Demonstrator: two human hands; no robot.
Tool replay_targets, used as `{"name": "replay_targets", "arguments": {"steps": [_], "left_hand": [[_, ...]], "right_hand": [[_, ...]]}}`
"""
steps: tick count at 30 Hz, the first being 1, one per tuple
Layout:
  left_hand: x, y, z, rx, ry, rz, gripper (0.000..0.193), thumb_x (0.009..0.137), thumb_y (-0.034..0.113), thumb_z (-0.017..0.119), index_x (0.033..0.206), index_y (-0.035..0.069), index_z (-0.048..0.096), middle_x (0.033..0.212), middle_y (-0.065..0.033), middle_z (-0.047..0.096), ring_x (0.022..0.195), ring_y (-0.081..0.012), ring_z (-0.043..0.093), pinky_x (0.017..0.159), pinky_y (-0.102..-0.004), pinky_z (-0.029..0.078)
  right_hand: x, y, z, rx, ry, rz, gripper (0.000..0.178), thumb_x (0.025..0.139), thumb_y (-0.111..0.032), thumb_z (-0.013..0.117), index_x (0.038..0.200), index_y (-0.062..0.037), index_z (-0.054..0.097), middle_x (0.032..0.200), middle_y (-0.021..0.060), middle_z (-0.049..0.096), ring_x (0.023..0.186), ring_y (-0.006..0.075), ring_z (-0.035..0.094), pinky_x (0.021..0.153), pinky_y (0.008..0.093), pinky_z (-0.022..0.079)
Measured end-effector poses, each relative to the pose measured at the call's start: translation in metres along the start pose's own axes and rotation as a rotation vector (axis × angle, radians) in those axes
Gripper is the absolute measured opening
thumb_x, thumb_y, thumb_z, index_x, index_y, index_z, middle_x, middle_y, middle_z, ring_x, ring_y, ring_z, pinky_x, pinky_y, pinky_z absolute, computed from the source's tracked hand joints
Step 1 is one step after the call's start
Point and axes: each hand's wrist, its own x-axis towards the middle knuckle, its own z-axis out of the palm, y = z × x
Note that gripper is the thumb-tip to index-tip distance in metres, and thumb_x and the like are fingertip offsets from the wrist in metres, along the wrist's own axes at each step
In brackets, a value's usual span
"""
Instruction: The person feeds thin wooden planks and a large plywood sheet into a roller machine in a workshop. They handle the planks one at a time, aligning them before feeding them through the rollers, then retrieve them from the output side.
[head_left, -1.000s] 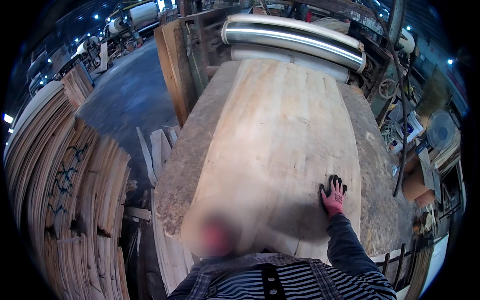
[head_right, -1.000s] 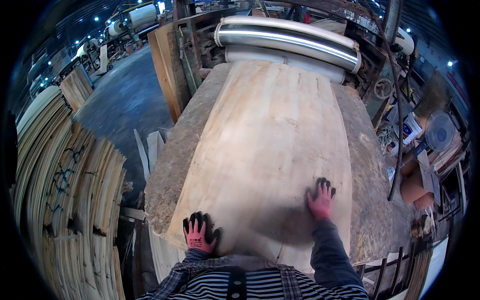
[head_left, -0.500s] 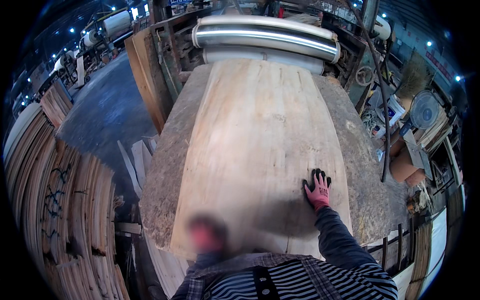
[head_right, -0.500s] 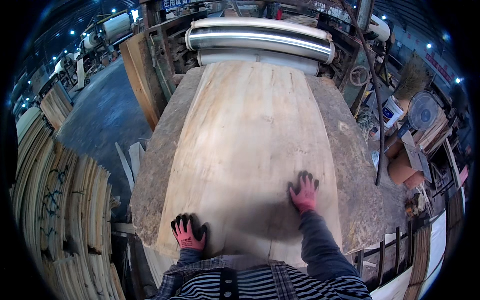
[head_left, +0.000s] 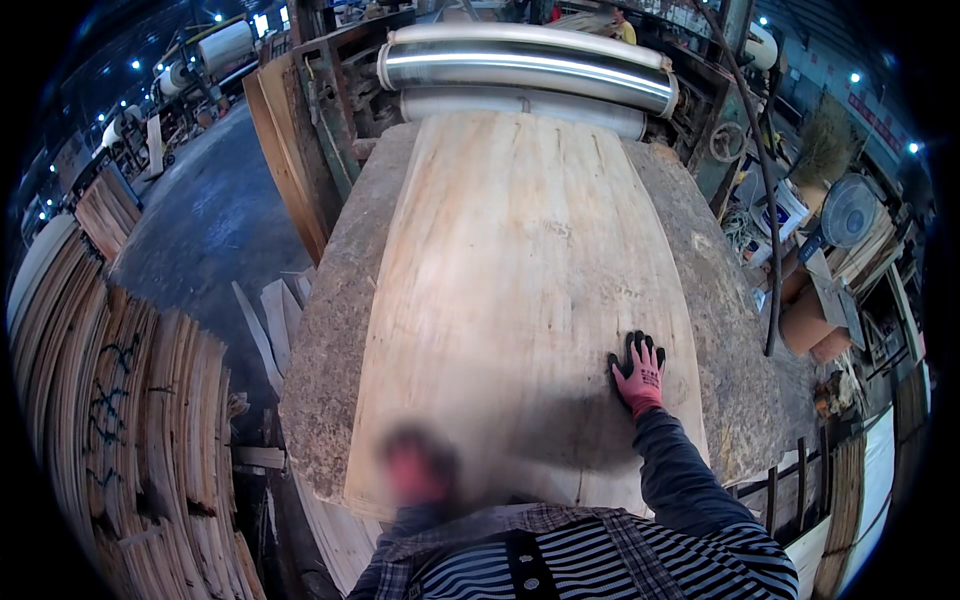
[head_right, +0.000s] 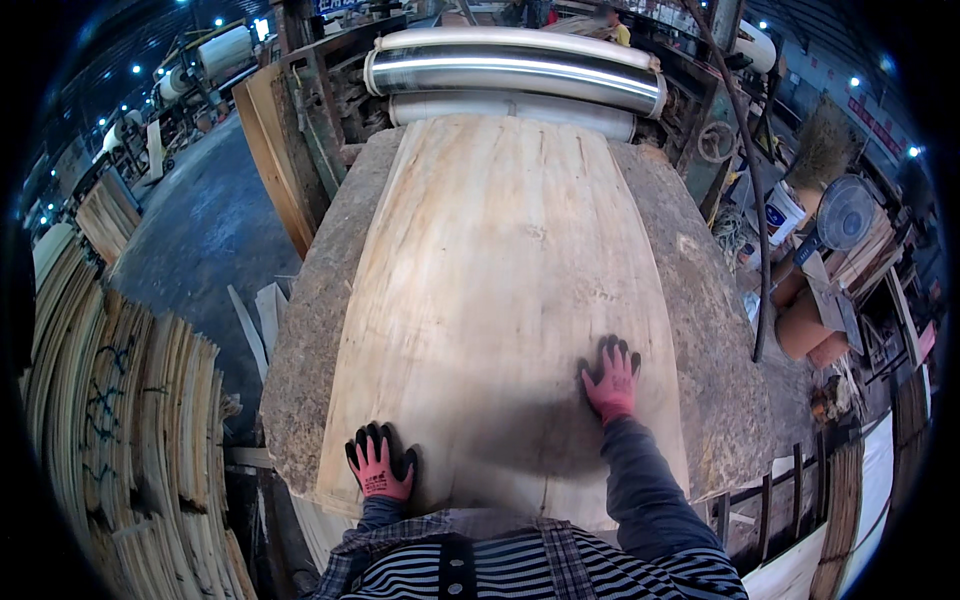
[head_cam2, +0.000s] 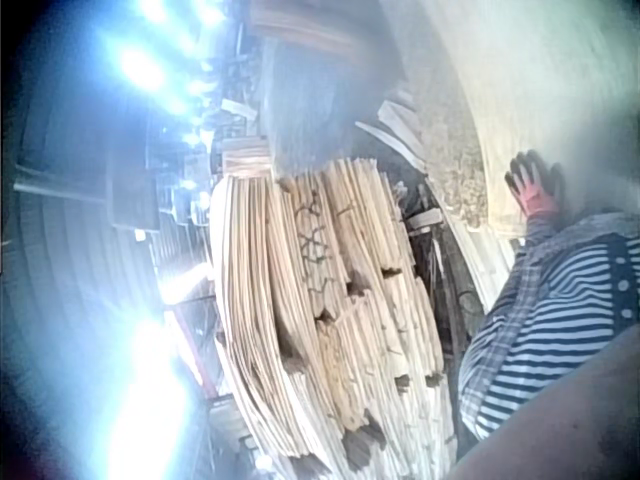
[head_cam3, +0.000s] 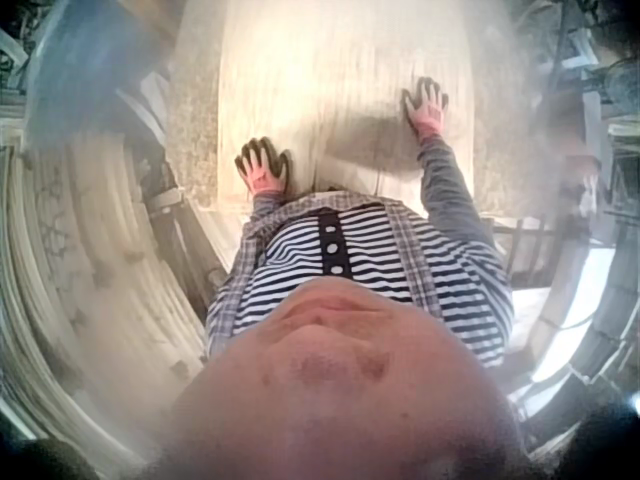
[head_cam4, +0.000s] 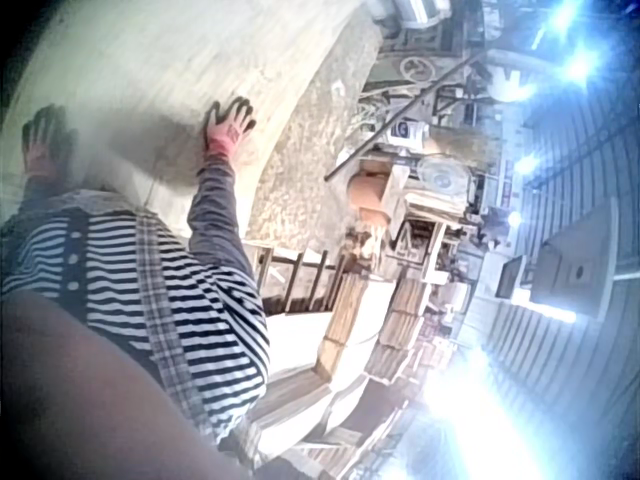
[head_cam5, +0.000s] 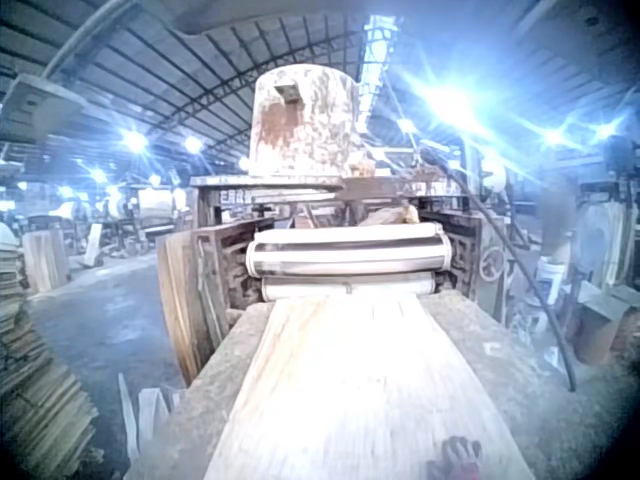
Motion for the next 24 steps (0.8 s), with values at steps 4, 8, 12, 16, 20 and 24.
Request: {"name": "replay_targets", "arguments": {"steps": [4, 8, 12, 16, 20, 24], "left_hand": [[0.004, 0.008, -0.012, -0.001, -0.141, -0.075, 0.072, 0.066, 0.043, 0.063, 0.126, 0.009, 0.04, 0.133, -0.0175, 0.03, 0.122, -0.0385, 0.025, 0.101, -0.0549, 0.013], [0.008, 0.012, -0.021, 0.021, -0.266, -0.14, 0.071, 0.067, 0.043, 0.062, 0.126, 0.01, 0.04, 0.133, -0.0175, 0.03, 0.122, -0.0389, 0.025, 0.101, -0.0549, 0.013], [0.005, 0.005, -0.011, -0.018, -0.171, -0.082, 0.071, 0.068, 0.043, 0.061, 0.127, 0.01, 0.039, 0.133, -0.0175, 0.03, 0.123, -0.0383, 0.025, 0.101, -0.0548, 0.012], [0.001, -0.001, -0.001, 0.038, -0.017, -0.006, 0.071, 0.068, 0.043, 0.06, 0.127, 0.01, 0.039, 0.133, -0.0175, 0.029, 0.125, -0.0364, 0.023, 0.101, -0.0544, 0.012], [0.0, 0.0, -0.001, 0.079, 0.065, 0.032, 0.067, 0.073, 0.044, 0.055, 0.125, 0.005, 0.039, 0.131, -0.0184, 0.033, 0.123, -0.0365, 0.026, 0.102, -0.0542, 0.012], [-0.002, -0.001, 0.0, 0.089, 0.078, 0.044, 0.064, 0.075, 0.043, 0.053, 0.122, 0.001, 0.041, 0.128, -0.0189, 0.036, 0.12, -0.0372, 0.029, 0.102, -0.0541, 0.012]], "right_hand": [[-0.001, 0.0, -0.002, 0.017, -0.004, 0.003, 0.067, 0.074, -0.045, 0.056, 0.128, -0.0102, 0.038, 0.136, 0.0105, 0.031, 0.128, 0.0274, 0.022, 0.106, 0.0436, 0.011], [-0.001, -0.003, -0.005, 0.016, -0.007, -0.005, 0.066, 0.074, -0.045, 0.056, 0.127, -0.0083, 0.039, 0.135, 0.0114, 0.031, 0.128, 0.0275, 0.022, 0.106, 0.043, 0.01], [-0.002, -0.002, -0.005, 0.024, 0.003, -0.006, 0.066, 0.074, -0.044, 0.055, 0.128, -0.0089, 0.039, 0.135, 0.0113, 0.031, 0.128, 0.0277, 0.022, 0.106, 0.0432, 0.011], [-0.002, -0.005, -0.006, 0.022, -0.017, 0.009, 0.067, 0.074, -0.044, 0.055, 0.129, -0.0105, 0.037, 0.136, 0.0109, 0.031, 0.128, 0.0281, 0.022, 0.106, 0.0438, 0.012], [-0.002, -0.003, -0.006, 0.012, -0.013, 0.003, 0.067, 0.074, -0.044, 0.055, 0.13, -0.0112, 0.036, 0.136, 0.0107, 0.03, 0.127, 0.0285, 0.023, 0.106, 0.044, 0.013], [-0.002, -0.002, -0.005, 0.018, -0.001, -0.006, 0.068, 0.074, -0.044, 0.056, 0.13, -0.011, 0.036, 0.136, 0.0108, 0.031, 0.127, 0.0289, 0.024, 0.105, 0.044, 0.013]]}}
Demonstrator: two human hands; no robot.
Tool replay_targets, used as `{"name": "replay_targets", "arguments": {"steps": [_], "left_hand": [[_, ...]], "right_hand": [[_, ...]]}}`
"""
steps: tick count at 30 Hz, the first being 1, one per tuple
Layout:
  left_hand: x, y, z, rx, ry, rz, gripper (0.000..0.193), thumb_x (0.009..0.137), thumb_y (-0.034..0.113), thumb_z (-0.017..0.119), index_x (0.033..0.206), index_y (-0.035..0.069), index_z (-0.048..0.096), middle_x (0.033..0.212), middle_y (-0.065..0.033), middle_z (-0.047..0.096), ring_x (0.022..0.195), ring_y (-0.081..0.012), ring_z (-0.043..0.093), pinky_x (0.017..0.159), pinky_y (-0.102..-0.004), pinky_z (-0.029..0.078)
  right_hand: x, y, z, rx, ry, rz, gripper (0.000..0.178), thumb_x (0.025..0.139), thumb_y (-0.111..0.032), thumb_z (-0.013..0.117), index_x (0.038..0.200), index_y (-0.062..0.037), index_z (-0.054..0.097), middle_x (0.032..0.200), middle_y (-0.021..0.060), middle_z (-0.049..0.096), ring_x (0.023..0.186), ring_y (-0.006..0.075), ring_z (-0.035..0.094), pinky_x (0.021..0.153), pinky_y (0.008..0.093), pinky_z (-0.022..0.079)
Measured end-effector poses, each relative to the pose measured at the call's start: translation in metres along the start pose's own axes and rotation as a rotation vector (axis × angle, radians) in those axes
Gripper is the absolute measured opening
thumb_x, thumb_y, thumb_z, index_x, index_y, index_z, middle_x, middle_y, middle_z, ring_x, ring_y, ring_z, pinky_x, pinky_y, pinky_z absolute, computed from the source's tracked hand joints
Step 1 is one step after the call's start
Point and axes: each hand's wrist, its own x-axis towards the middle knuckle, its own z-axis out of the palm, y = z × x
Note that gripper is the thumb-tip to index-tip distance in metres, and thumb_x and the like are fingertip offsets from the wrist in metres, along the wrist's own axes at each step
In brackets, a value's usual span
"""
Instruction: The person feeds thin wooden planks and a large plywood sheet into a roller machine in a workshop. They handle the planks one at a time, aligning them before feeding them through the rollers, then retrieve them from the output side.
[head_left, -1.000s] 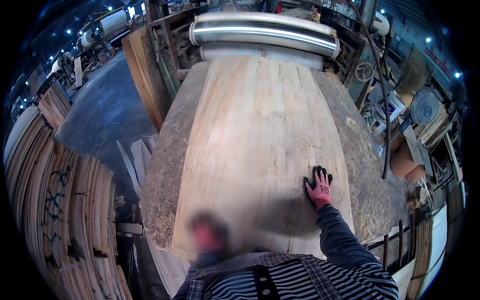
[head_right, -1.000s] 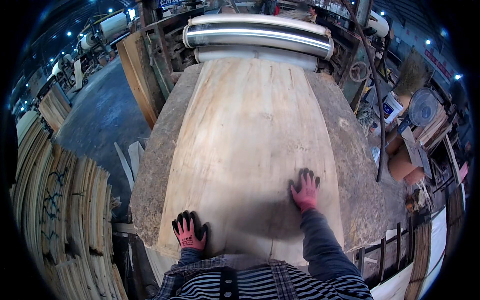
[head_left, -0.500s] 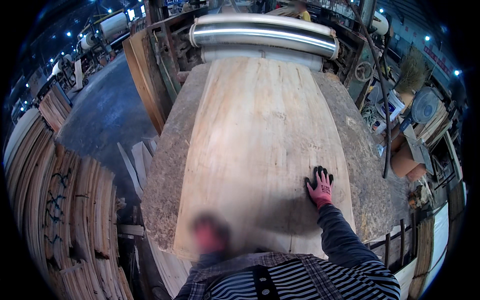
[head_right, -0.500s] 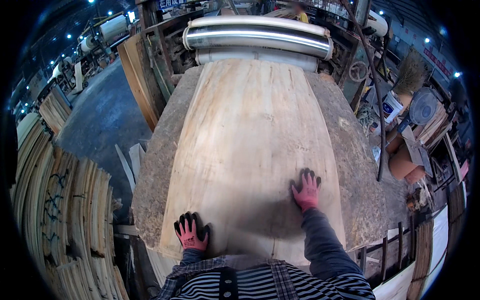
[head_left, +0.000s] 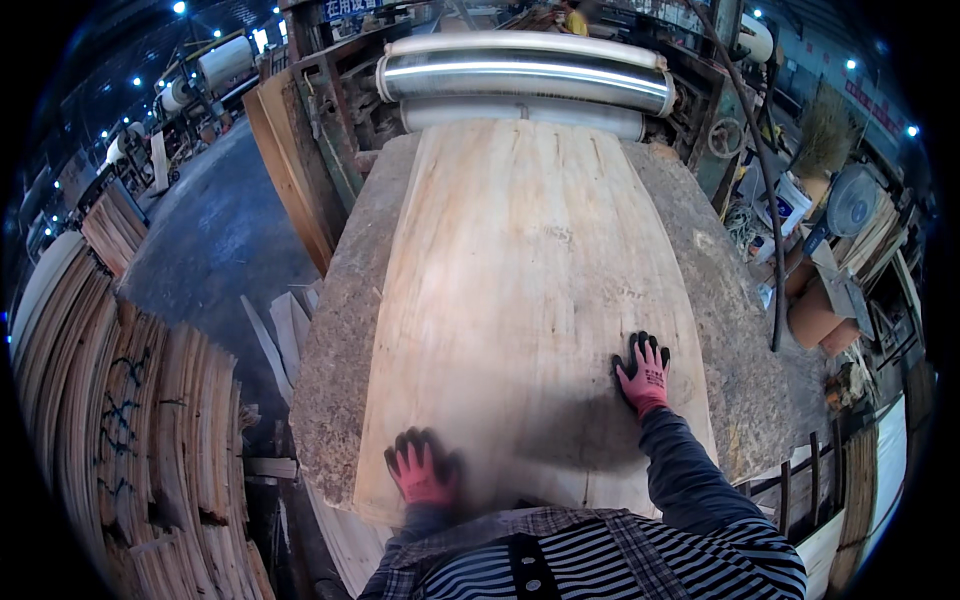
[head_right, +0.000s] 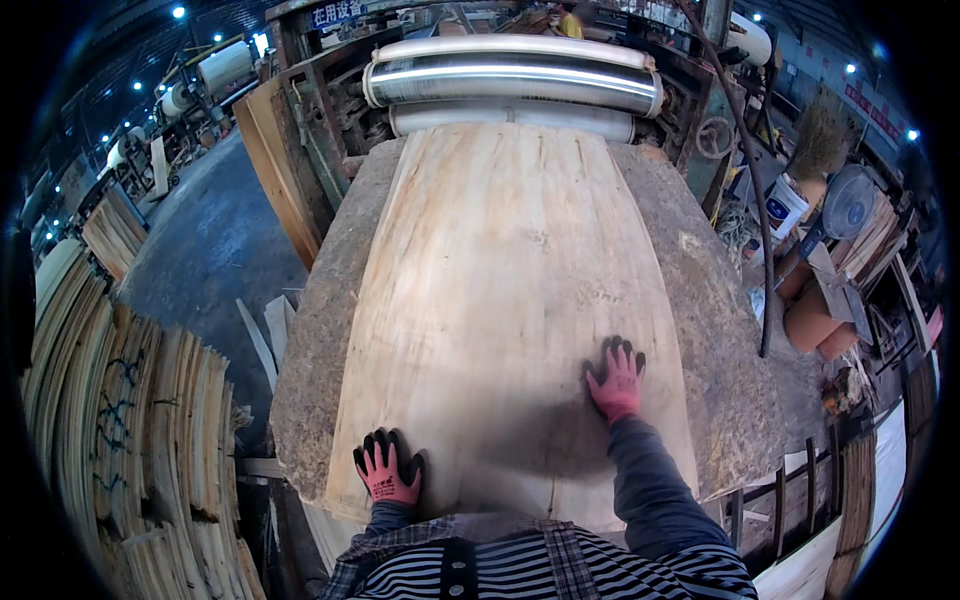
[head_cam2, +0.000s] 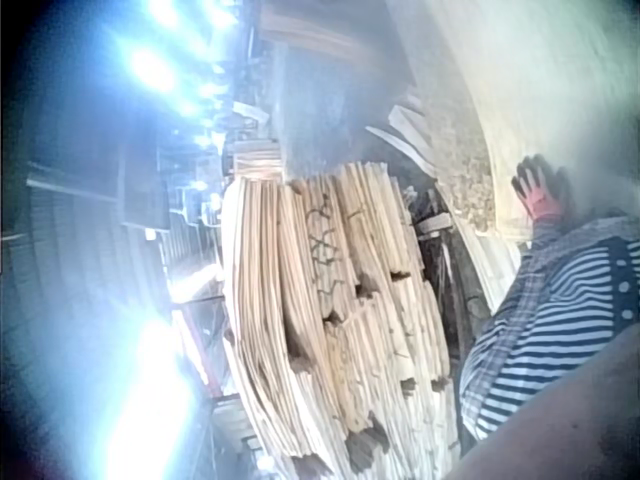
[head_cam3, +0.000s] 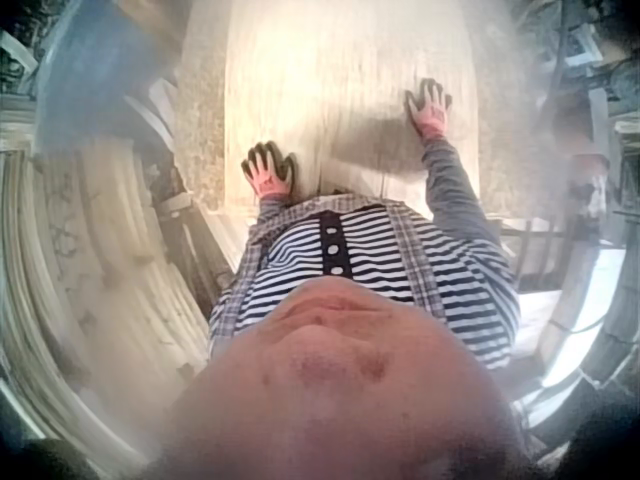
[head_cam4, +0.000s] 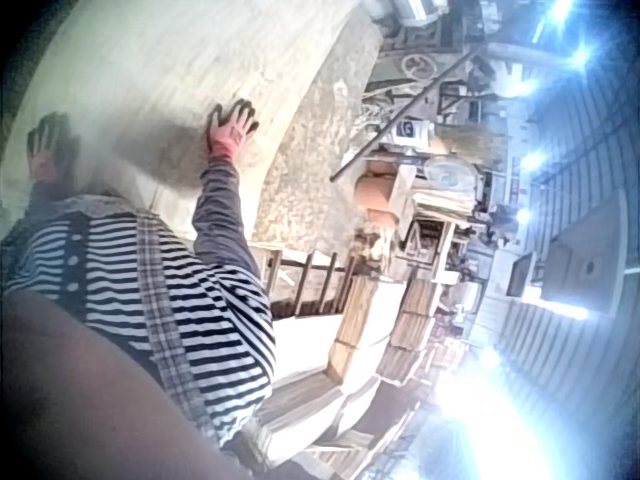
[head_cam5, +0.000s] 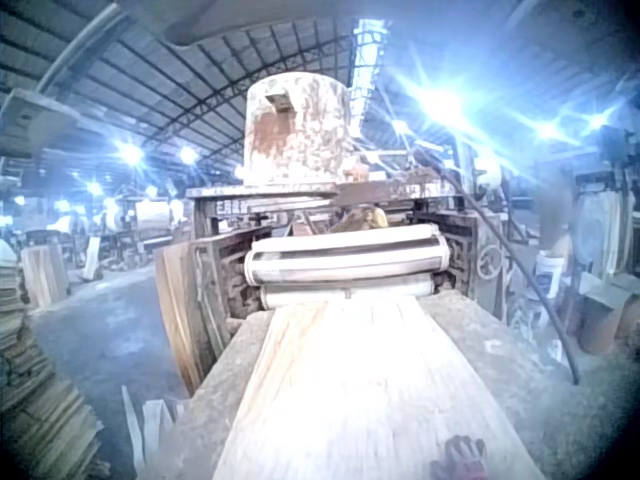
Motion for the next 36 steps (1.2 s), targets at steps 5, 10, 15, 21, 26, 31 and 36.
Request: {"name": "replay_targets", "arguments": {"steps": [5, 10, 15, 21, 26, 31, 36], "left_hand": [[0.0, 0.0, 0.001, -0.006, -0.006, -0.016, 0.063, 0.075, 0.043, 0.053, 0.121, 0.001, 0.042, 0.127, -0.0196, 0.037, 0.12, -0.0376, 0.029, 0.102, -0.054, 0.012], [-0.003, -0.007, 0.012, 0.009, -0.054, -0.042, 0.073, 0.066, 0.045, 0.062, 0.127, 0.011, 0.039, 0.134, -0.0168, 0.028, 0.124, -0.0374, 0.023, 0.102, -0.054, 0.011], [-0.003, -0.004, 0.008, -0.015, -0.084, -0.056, 0.074, 0.065, 0.044, 0.062, 0.126, 0.01, 0.04, 0.134, -0.0173, 0.029, 0.124, -0.0364, 0.023, 0.102, -0.0542, 0.011], [-0.003, -0.006, 0.011, -0.007, -0.049, -0.036, 0.072, 0.065, 0.043, 0.063, 0.125, 0.009, 0.041, 0.133, -0.018, 0.029, 0.124, -0.0362, 0.023, 0.101, -0.0543, 0.011], [-0.003, -0.005, 0.01, -0.003, -0.055, -0.043, 0.071, 0.066, 0.043, 0.062, 0.125, 0.009, 0.041, 0.134, -0.018, 0.028, 0.125, -0.0363, 0.023, 0.101, -0.0544, 0.011], [-0.003, -0.006, 0.009, 0.01, -0.063, -0.051, 0.071, 0.067, 0.044, 0.062, 0.126, 0.01, 0.041, 0.134, -0.0179, 0.028, 0.126, -0.0354, 0.022, 0.102, -0.0543, 0.01], [-0.003, -0.005, 0.011, 0.007, -0.06, -0.047, 0.07, 0.068, 0.045, 0.061, 0.126, 0.01, 0.041, 0.134, -0.0177, 0.028, 0.126, -0.0343, 0.022, 0.102, -0.054, 0.01]], "right_hand": [[0.0, 0.0, 0.0, 0.006, 0.007, -0.003, 0.066, 0.074, -0.044, 0.056, 0.128, -0.0105, 0.039, 0.135, 0.0114, 0.031, 0.126, 0.0293, 0.024, 0.105, 0.0439, 0.013], [-0.001, -0.003, -0.003, 0.041, -0.001, 0.008, 0.065, 0.074, -0.043, 0.056, 0.127, -0.0096, 0.04, 0.135, 0.0118, 0.032, 0.127, 0.0288, 0.024, 0.106, 0.0441, 0.012], [-0.001, -0.002, -0.004, 0.017, -0.009, 0.011, 0.065, 0.075, -0.043, 0.055, 0.128, -0.009, 0.039, 0.135, 0.0117, 0.031, 0.127, 0.0284, 0.023, 0.106, 0.0442, 0.011], [0.0, -0.003, -0.004, 0.013, -0.024, 0.016, 0.066, 0.075, -0.044, 0.055, 0.129, -0.0098, 0.038, 0.136, 0.0113, 0.03, 0.127, 0.0285, 0.023, 0.106, 0.044, 0.011], [0.0, -0.002, -0.003, 0.02, -0.023, 0.021, 0.066, 0.075, -0.044, 0.055, 0.129, -0.0106, 0.038, 0.136, 0.0113, 0.031, 0.127, 0.0289, 0.023, 0.106, 0.044, 0.011], [0.0, -0.001, -0.001, 0.019, -0.008, 0.007, 0.066, 0.074, -0.044, 0.055, 0.129, -0.011, 0.038, 0.135, 0.0112, 0.031, 0.127, 0.0287, 0.023, 0.106, 0.044, 0.012], [0.0, 0.0, 0.001, 0.021, -0.002, 0.015, 0.065, 0.074, -0.043, 0.056, 0.128, -0.0109, 0.039, 0.135, 0.0113, 0.032, 0.127, 0.0285, 0.024, 0.106, 0.0441, 0.012]]}}
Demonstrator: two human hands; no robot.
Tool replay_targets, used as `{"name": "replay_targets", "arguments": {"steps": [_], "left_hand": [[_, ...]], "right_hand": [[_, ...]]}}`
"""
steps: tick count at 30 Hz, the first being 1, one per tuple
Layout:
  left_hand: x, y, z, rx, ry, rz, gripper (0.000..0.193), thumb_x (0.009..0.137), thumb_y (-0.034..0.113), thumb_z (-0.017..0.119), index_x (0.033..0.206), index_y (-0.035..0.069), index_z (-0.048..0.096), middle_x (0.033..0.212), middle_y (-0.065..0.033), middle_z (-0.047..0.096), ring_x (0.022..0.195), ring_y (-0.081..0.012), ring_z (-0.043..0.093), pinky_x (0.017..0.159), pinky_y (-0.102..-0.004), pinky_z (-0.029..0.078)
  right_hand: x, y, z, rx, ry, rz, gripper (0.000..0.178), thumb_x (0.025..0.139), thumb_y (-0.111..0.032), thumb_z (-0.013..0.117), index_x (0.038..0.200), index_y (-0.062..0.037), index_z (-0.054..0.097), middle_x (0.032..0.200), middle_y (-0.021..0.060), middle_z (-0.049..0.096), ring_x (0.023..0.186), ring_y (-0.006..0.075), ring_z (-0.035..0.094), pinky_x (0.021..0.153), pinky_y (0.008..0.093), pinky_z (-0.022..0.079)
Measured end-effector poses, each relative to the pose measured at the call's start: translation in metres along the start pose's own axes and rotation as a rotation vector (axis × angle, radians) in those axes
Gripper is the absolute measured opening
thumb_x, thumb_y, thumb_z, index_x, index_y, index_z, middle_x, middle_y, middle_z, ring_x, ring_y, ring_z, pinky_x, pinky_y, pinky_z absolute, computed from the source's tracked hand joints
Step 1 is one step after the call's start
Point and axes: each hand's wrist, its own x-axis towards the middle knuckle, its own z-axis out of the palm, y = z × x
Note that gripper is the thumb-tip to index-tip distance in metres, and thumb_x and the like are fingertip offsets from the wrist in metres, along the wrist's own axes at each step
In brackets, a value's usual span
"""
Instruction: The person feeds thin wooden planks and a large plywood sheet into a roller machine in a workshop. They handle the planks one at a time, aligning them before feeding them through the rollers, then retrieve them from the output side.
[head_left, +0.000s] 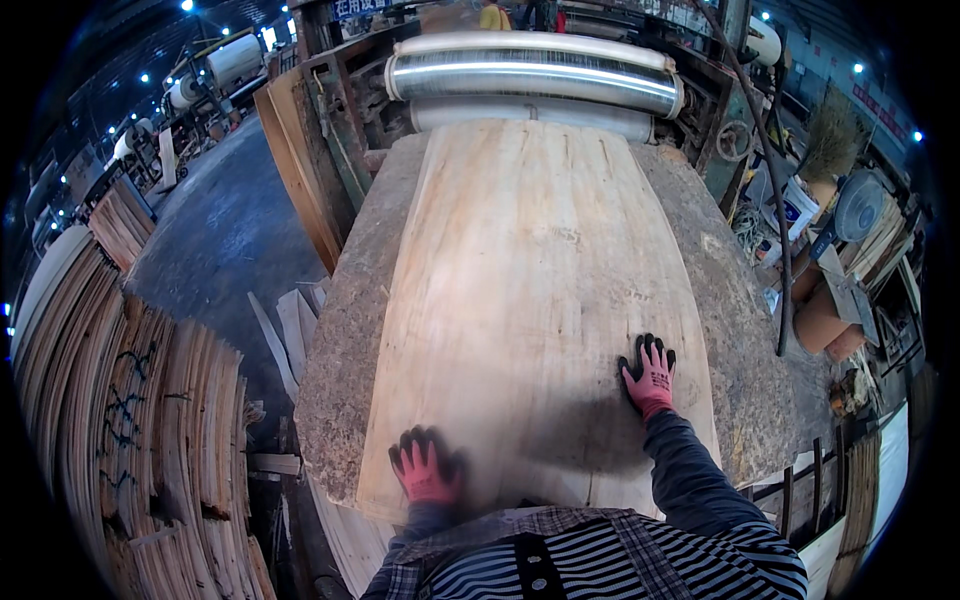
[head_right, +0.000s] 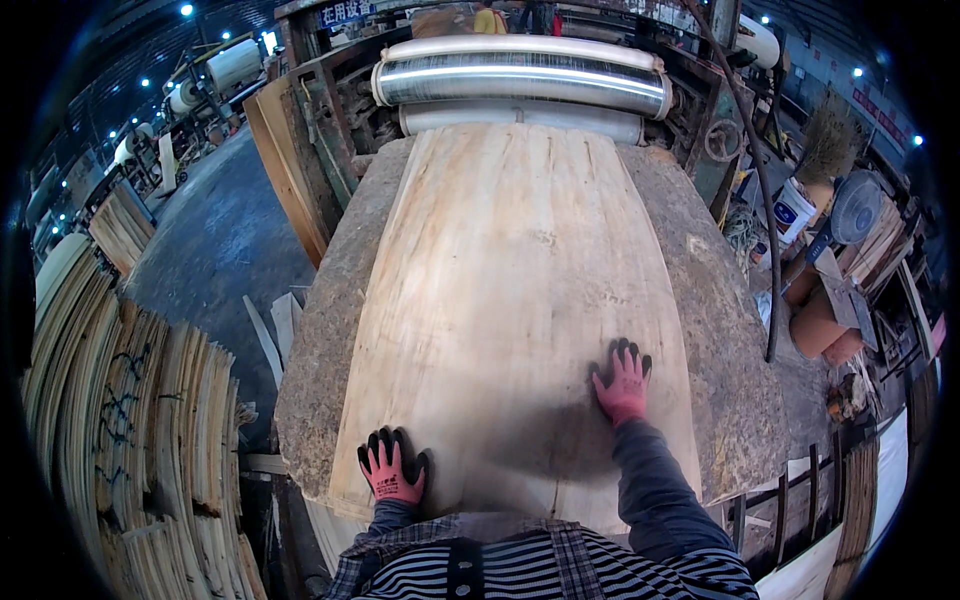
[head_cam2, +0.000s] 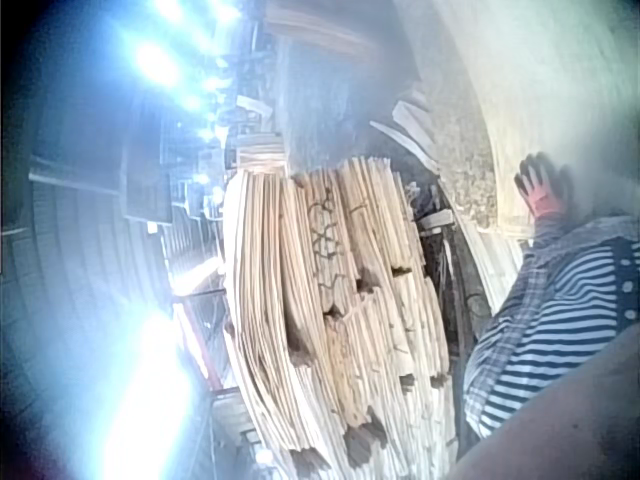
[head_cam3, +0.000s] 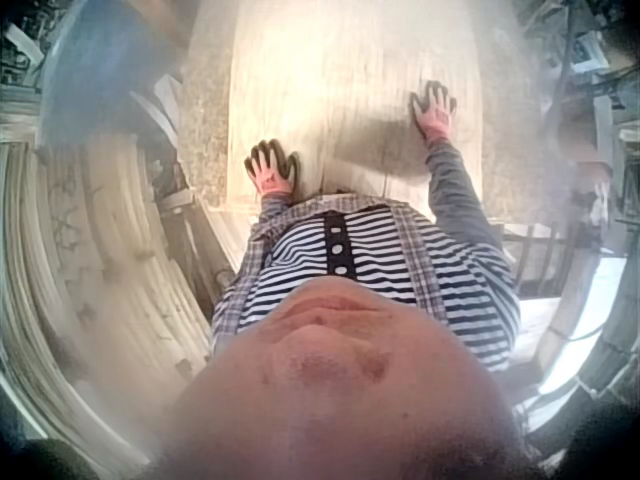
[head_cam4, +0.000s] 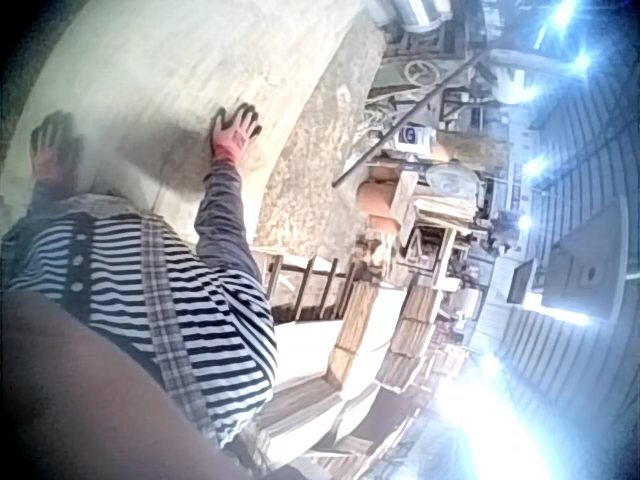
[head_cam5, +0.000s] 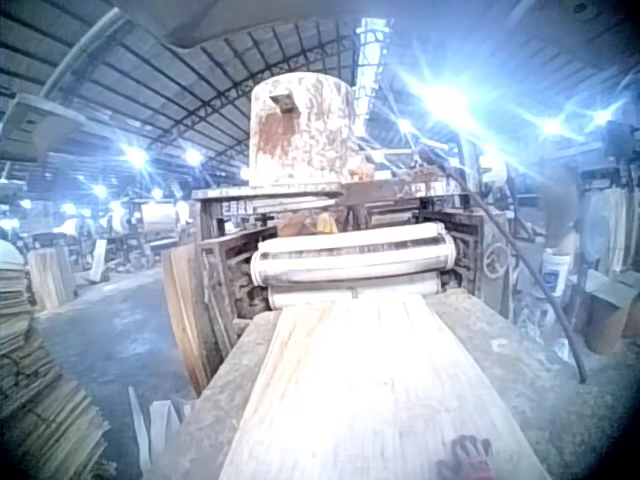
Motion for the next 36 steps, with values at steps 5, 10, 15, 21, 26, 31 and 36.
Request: {"name": "replay_targets", "arguments": {"steps": [5, 10, 15, 21, 26, 31, 36], "left_hand": [[0.001, 0.001, -0.002, -0.003, 0.021, 0.003, 0.07, 0.068, 0.044, 0.061, 0.125, 0.01, 0.042, 0.133, -0.0176, 0.03, 0.125, -0.035, 0.022, 0.102, -0.054, 0.01], [0.002, 0.006, -0.012, -0.011, 0.031, 0.028, 0.067, 0.074, 0.045, 0.052, 0.123, 0.001, 0.04, 0.129, -0.0187, 0.036, 0.122, -0.0363, 0.028, 0.103, -0.0534, 0.011], [0.002, 0.006, -0.013, -0.021, 0.043, 0.033, 0.065, 0.074, 0.045, 0.053, 0.12, 0.001, 0.043, 0.129, -0.0189, 0.035, 0.122, -0.0363, 0.028, 0.103, -0.0537, 0.011], [0.001, 0.0, -0.002, -0.042, 0.049, 0.031, 0.069, 0.065, 0.043, 0.063, 0.121, 0.007, 0.045, 0.13, -0.0175, 0.033, 0.124, -0.0357, 0.023, 0.101, -0.0546, 0.011], [0.001, -0.001, -0.002, -0.034, 0.028, 0.027, 0.07, 0.066, 0.042, 0.062, 0.122, 0.007, 0.043, 0.131, -0.017, 0.033, 0.125, -0.0354, 0.023, 0.102, -0.0541, 0.011], [0.001, -0.001, 0.0, -0.036, 0.054, 0.033, 0.072, 0.066, 0.042, 0.063, 0.125, 0.008, 0.041, 0.133, -0.0165, 0.031, 0.125, -0.0359, 0.023, 0.102, -0.0537, 0.011], [-0.001, 0.002, -0.005, -0.073, -0.012, -0.022, 0.072, 0.066, 0.041, 0.063, 0.127, 0.011, 0.039, 0.134, -0.0159, 0.029, 0.124, -0.0362, 0.023, 0.102, -0.0537, 0.012]], "right_hand": [[0.0, 0.001, 0.001, -0.014, 0.022, -0.023, 0.065, 0.074, -0.043, 0.056, 0.127, -0.0108, 0.04, 0.135, 0.0116, 0.033, 0.127, 0.0287, 0.024, 0.105, 0.0448, 0.013], [0.0, 0.0, -0.001, 0.003, 0.013, -0.011, 0.065, 0.073, -0.043, 0.057, 0.127, -0.0108, 0.04, 0.134, 0.0117, 0.033, 0.127, 0.0292, 0.024, 0.105, 0.045, 0.013], [0.0, 0.001, 0.001, 0.009, 0.011, -0.012, 0.065, 0.073, -0.043, 0.057, 0.127, -0.0106, 0.04, 0.135, 0.0118, 0.032, 0.126, 0.0298, 0.025, 0.105, 0.045, 0.014], [0.0, 0.002, 0.002, 0.006, 0.013, -0.016, 0.066, 0.073, -0.044, 0.056, 0.128, -0.0106, 0.039, 0.135, 0.0115, 0.032, 0.126, 0.0299, 0.025, 0.104, 0.0458, 0.015], [-0.001, 0.0, -0.002, 0.021, 0.007, -0.011, 0.067, 0.074, -0.042, 0.057, 0.129, -0.0107, 0.037, 0.135, 0.0135, 0.031, 0.126, 0.0315, 0.025, 0.105, 0.0437, 0.014], [0.001, 0.002, 0.003, 0.006, 0.015, -0.012, 0.067, 0.074, -0.045, 0.056, 0.128, -0.0104, 0.038, 0.135, 0.0116, 0.031, 0.127, 0.0301, 0.024, 0.105, 0.0459, 0.013], [-0.001, 0.001, 0.003, -0.036, 0.033, 0.0, 0.068, 0.074, -0.046, 0.055, 0.129, -0.0101, 0.037, 0.136, 0.012, 0.03, 0.127, 0.0302, 0.022, 0.105, 0.046, 0.012]]}}
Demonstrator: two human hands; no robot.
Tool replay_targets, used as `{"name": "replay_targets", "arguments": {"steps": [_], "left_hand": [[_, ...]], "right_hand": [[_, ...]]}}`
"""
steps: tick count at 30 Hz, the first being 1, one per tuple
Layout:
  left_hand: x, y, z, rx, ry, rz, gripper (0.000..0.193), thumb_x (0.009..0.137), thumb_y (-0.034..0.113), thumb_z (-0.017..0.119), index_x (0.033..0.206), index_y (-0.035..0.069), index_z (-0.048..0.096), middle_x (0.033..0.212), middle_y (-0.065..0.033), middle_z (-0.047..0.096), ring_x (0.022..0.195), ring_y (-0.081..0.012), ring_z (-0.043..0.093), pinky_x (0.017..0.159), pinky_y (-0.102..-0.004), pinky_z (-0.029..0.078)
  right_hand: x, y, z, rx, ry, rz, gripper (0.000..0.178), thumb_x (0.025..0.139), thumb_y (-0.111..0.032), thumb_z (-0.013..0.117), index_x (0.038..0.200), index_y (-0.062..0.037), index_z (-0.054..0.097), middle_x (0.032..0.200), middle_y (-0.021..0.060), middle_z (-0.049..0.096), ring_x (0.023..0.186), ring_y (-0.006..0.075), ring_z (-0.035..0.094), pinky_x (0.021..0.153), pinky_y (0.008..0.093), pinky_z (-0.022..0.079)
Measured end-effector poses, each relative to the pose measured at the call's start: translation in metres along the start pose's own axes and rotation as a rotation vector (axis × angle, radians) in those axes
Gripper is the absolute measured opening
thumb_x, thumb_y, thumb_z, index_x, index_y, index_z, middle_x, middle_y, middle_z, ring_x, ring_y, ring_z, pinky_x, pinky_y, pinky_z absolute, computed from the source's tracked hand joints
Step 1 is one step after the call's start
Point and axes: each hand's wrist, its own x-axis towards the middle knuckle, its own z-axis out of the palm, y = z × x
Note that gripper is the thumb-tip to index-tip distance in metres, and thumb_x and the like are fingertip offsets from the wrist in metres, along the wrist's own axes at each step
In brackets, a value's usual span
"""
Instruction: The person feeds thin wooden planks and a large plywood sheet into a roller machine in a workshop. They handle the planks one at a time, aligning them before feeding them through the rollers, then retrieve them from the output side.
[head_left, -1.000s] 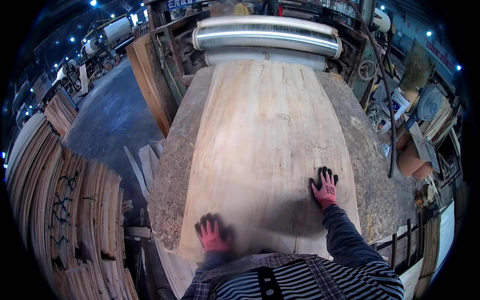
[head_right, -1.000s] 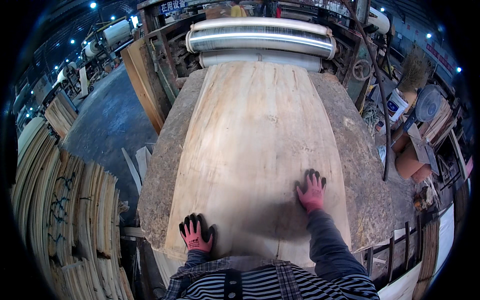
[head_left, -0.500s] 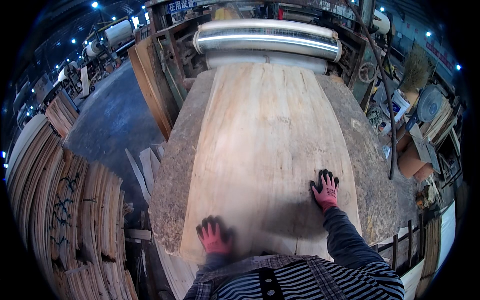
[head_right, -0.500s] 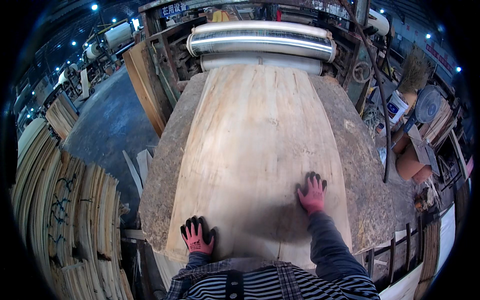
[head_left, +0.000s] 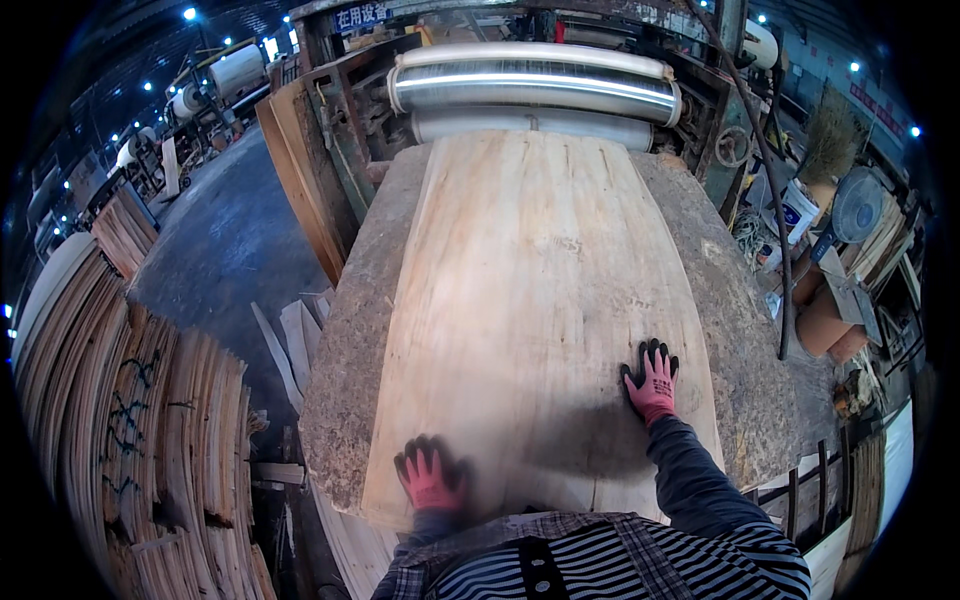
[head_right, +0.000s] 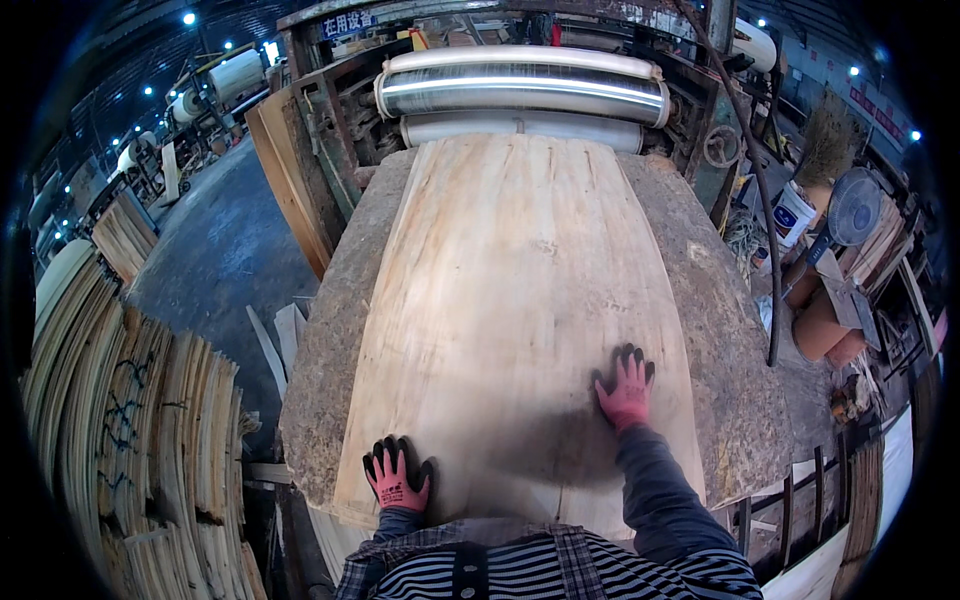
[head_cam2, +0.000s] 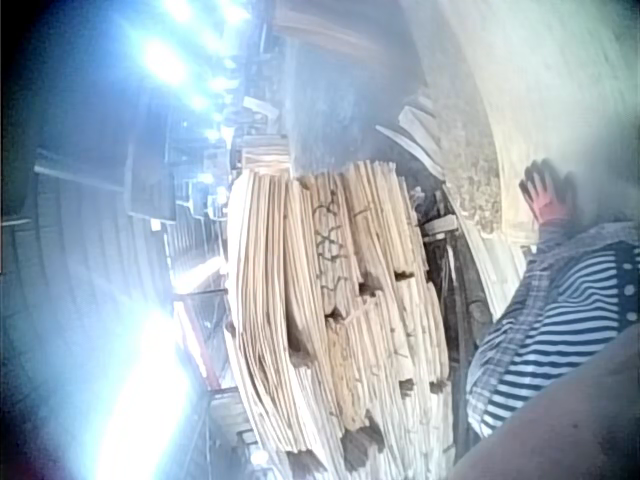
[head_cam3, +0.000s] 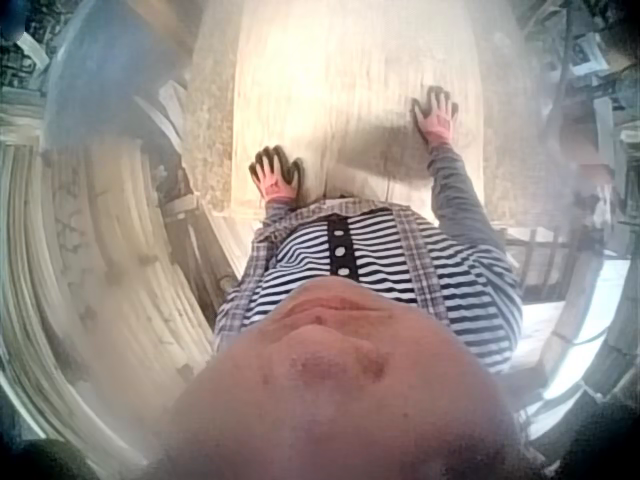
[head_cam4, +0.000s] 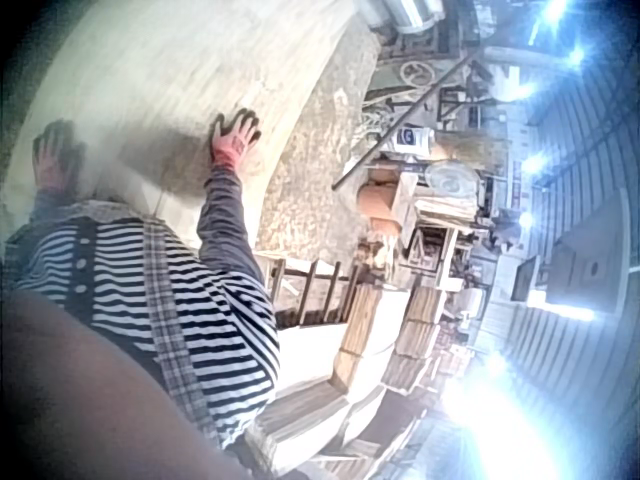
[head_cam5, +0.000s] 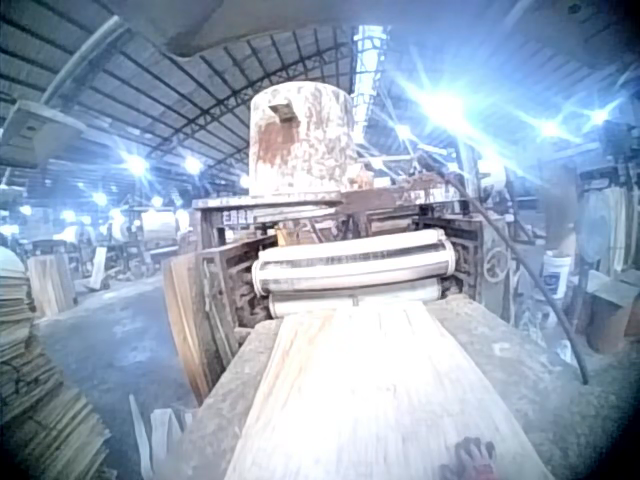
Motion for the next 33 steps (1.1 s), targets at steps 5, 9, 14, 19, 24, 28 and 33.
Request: {"name": "replay_targets", "arguments": {"steps": [5, 9, 14, 19, 24, 28, 33], "left_hand": [[0.0, -0.001, 0.003, 0.006, 0.063, 0.041, 0.074, 0.065, 0.042, 0.064, 0.127, 0.012, 0.039, 0.135, -0.0164, 0.028, 0.124, -0.0366, 0.024, 0.101, -0.0541, 0.012], [0.0, -0.002, 0.002, 0.017, 0.043, 0.042, 0.073, 0.065, 0.042, 0.064, 0.126, 0.011, 0.04, 0.134, -0.0171, 0.028, 0.124, -0.0366, 0.023, 0.101, -0.0545, 0.012], [0.001, -0.001, 0.0, 0.017, 0.061, 0.058, 0.066, 0.067, 0.042, 0.062, 0.12, 0.006, 0.043, 0.131, -0.0184, 0.032, 0.123, -0.0373, 0.025, 0.101, -0.0549, 0.012], [0.001, -0.004, 0.006, 0.04, 0.034, 0.031, 0.072, 0.065, 0.043, 0.063, 0.125, 0.009, 0.041, 0.133, -0.0179, 0.029, 0.124, -0.0375, 0.023, 0.101, -0.0551, 0.012], [0.001, -0.005, 0.008, 0.052, 0.062, 0.053, 0.072, 0.066, 0.044, 0.062, 0.125, 0.01, 0.041, 0.134, -0.0174, 0.028, 0.124, -0.0376, 0.023, 0.101, -0.0548, 0.012], [0.001, -0.005, 0.009, 0.073, 0.046, 0.051, 0.073, 0.066, 0.044, 0.062, 0.126, 0.01, 0.04, 0.135, -0.017, 0.027, 0.124, -0.0372, 0.023, 0.102, -0.0532, 0.011], [0.003, 0.0, 0.003, 0.096, 0.044, 0.053, 0.073, 0.065, 0.044, 0.062, 0.126, 0.011, 0.04, 0.135, -0.0166, 0.026, 0.125, -0.0361, 0.023, 0.103, -0.0521, 0.011]], "right_hand": [[0.001, 0.0, -0.002, 0.017, -0.031, -0.012, 0.068, 0.074, -0.046, 0.054, 0.129, -0.0094, 0.037, 0.136, 0.0124, 0.03, 0.127, 0.0292, 0.023, 0.106, 0.0459, 0.011], [0.0, 0.001, -0.002, 0.017, -0.016, -0.04, 0.067, 0.074, -0.046, 0.055, 0.128, -0.0098, 0.038, 0.136, 0.0114, 0.03, 0.127, 0.0285, 0.023, 0.106, 0.0454, 0.011], [-0.001, -0.001, -0.004, 0.043, -0.016, -0.022, 0.067, 0.074, -0.043, 0.056, 0.129, -0.0104, 0.037, 0.135, 0.0124, 0.031, 0.126, 0.0297, 0.024, 0.105, 0.0437, 0.013], [0.0, -0.002, -0.004, 0.065, -0.016, -0.016, 0.065, 0.074, -0.044, 0.056, 0.127, -0.0098, 0.039, 0.135, 0.0117, 0.032, 0.127, 0.0281, 0.023, 0.106, 0.0446, 0.011], [-0.001, -0.002, -0.006, 0.068, -0.007, -0.014, 0.065, 0.074, -0.043, 0.056, 0.127, -0.0094, 0.04, 0.134, 0.0121, 0.033, 0.127, 0.0281, 0.023, 0.106, 0.0439, 0.011], [-0.001, -0.003, -0.007, 0.064, -0.011, -0.017, 0.065, 0.074, -0.043, 0.056, 0.127, -0.0091, 0.04, 0.135, 0.0122, 0.032, 0.127, 0.0275, 0.023, 0.106, 0.0435, 0.01], [-0.002, -0.004, -0.011, 0.057, -0.033, -0.012, 0.065, 0.075, -0.044, 0.055, 0.127, -0.0091, 0.039, 0.135, 0.0117, 0.031, 0.128, 0.0264, 0.023, 0.106, 0.0431, 0.01]]}}
